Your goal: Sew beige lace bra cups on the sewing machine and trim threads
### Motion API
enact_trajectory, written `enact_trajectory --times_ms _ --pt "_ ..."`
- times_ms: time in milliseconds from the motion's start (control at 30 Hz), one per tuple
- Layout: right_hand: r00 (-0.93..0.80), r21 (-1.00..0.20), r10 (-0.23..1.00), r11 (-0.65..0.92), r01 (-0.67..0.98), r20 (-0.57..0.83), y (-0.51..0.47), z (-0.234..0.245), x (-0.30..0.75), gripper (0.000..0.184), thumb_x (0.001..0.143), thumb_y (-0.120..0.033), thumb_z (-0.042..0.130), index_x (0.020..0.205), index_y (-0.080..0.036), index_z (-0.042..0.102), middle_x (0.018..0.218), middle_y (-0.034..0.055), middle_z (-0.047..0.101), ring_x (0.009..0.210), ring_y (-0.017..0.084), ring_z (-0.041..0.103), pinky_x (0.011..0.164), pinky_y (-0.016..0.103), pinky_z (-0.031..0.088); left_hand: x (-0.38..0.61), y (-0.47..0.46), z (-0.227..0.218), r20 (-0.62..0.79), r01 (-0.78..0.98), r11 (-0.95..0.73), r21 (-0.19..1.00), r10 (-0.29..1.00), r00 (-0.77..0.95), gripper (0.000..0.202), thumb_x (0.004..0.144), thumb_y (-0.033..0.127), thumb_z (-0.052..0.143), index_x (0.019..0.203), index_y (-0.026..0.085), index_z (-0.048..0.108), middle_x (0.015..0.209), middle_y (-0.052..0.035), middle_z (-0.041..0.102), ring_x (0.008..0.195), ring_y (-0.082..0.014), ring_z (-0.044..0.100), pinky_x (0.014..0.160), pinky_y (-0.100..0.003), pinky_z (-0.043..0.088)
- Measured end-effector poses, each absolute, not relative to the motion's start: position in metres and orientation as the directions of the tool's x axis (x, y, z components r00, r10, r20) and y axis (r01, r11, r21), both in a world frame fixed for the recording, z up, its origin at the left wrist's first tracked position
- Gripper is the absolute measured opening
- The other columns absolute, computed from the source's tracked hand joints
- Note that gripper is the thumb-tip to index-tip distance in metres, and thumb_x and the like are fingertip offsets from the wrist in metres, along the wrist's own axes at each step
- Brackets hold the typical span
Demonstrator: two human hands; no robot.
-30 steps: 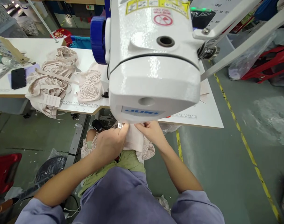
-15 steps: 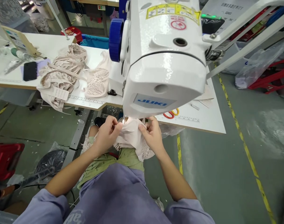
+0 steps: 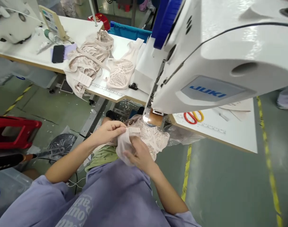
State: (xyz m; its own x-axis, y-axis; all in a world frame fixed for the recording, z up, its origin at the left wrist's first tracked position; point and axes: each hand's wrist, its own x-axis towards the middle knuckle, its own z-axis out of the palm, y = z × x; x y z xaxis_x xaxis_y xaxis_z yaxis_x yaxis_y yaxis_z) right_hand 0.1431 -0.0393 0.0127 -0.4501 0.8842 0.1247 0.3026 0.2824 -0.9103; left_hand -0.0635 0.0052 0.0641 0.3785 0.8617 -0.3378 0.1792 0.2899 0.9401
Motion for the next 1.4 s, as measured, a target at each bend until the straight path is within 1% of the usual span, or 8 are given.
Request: enact_trajectory --times_ms 100,233,333,600,700,800,1000,1400 --pt "-0.417 -0.994 0.908 0.082 0.075 0.044 -0.019 0.004 0.114 0.073 0.075 -0.076 0.066 0.122 -0.021 0.06 0.118 0.0133 0.064 0.11 0.03 0.061 0.092 0.043 0.054 -0.078 -0.005 0.079 -0.311 0.292 0.229 0.929 0.909 0.278 0.034 0.095 0.046 0.057 0.089 0.016 0.071 0.076 -0.0029 0.065 0.064 -0.0133 0.054 0.059 -0.025 0.042" --pt "-0.291 -0.869 0.915 -0.369 -0.329 -0.278 -0.006 -0.007 0.096 0.051 0.086 -0.066 0.06 0.114 -0.023 0.061 0.092 0.0046 0.066 0.079 0.018 0.064 0.073 0.033 0.057 -0.08 -0.003 0.075 -0.311 0.418 0.165 0.893 0.899 0.31 0.032 0.097 0.042 0.053 0.091 0.016 0.071 0.082 -0.0041 0.068 0.071 -0.0159 0.059 0.064 -0.026 0.045" --pt "-0.09 -0.851 0.938 -0.343 -0.398 -0.336 -0.01 -0.018 0.097 0.038 0.079 -0.049 0.075 0.102 -0.023 0.058 0.082 -0.0017 0.062 0.07 0.013 0.061 0.072 0.029 0.056 -0.073 -0.001 0.05 -0.137 0.613 0.051 0.789 0.986 0.094 0.02 0.092 0.035 0.058 0.094 0.017 0.068 0.095 -0.0067 0.069 0.086 -0.0192 0.061 0.075 -0.029 0.047" --pt "0.018 -0.957 0.989 0.136 0.255 0.146 -0.032 -0.057 0.114 0.016 0.089 -0.036 0.063 0.079 -0.023 0.062 0.097 0.0073 0.068 0.097 0.022 0.064 0.088 0.039 0.053 -0.036 -0.006 -0.01 -0.419 0.169 0.389 0.906 0.883 0.214 0.037 0.086 0.052 0.063 0.082 0.015 0.064 0.072 -0.0008 0.061 0.065 -0.0131 0.053 0.061 -0.025 0.043" --pt "-0.139 -0.917 0.989 0.096 0.386 0.045 -0.04 -0.06 0.129 0.02 0.086 -0.041 0.065 0.078 -0.022 0.066 0.08 0.0043 0.066 0.078 0.021 0.063 0.073 0.035 0.052 -0.028 -0.006 -0.011 -0.389 0.086 0.38 0.921 0.904 0.179 0.034 0.089 0.049 0.058 0.081 0.016 0.061 0.076 -0.0018 0.062 0.067 -0.0129 0.054 0.064 -0.025 0.046" --pt "-0.204 -0.915 0.97 -0.044 0.401 -0.136 -0.047 -0.051 0.143 0.028 0.088 -0.048 0.064 0.077 -0.022 0.067 0.058 -0.003 0.057 0.053 0.014 0.051 0.055 0.028 0.043 -0.028 -0.007 -0.005 -0.311 0.206 0.287 0.936 0.945 0.1 0.029 0.095 0.043 0.051 0.085 0.018 0.059 0.079 -0.0007 0.061 0.07 -0.0128 0.054 0.068 -0.025 0.046" --pt "-0.055 -0.905 0.992 0.125 0.405 0.113 -0.034 -0.025 0.143 0.032 0.091 -0.045 0.064 0.115 -0.026 0.07 0.092 0.0027 0.069 0.061 0.013 0.054 0.068 0.031 0.05 -0.028 -0.013 0.009 -0.286 0.207 0.244 0.947 0.936 0.204 0.03 0.096 0.046 0.053 0.089 0.017 0.06 0.083 -0.001 0.061 0.076 -0.0138 0.056 0.072 -0.024 0.047" --pt "0.04 -0.901 0.984 0.141 0.41 0.172 -0.035 -0.033 0.143 0.017 0.094 -0.036 0.061 0.093 -0.026 0.074 0.094 0.005 0.071 0.081 0.019 0.065 0.073 0.034 0.054 -0.017 -0.01 0.015 -0.261 0.381 0.145 0.913 0.926 0.273 0.037 0.098 0.046 0.046 0.08 0.018 0.062 0.076 -0.0011 0.063 0.073 -0.0153 0.057 0.071 -0.026 0.045"
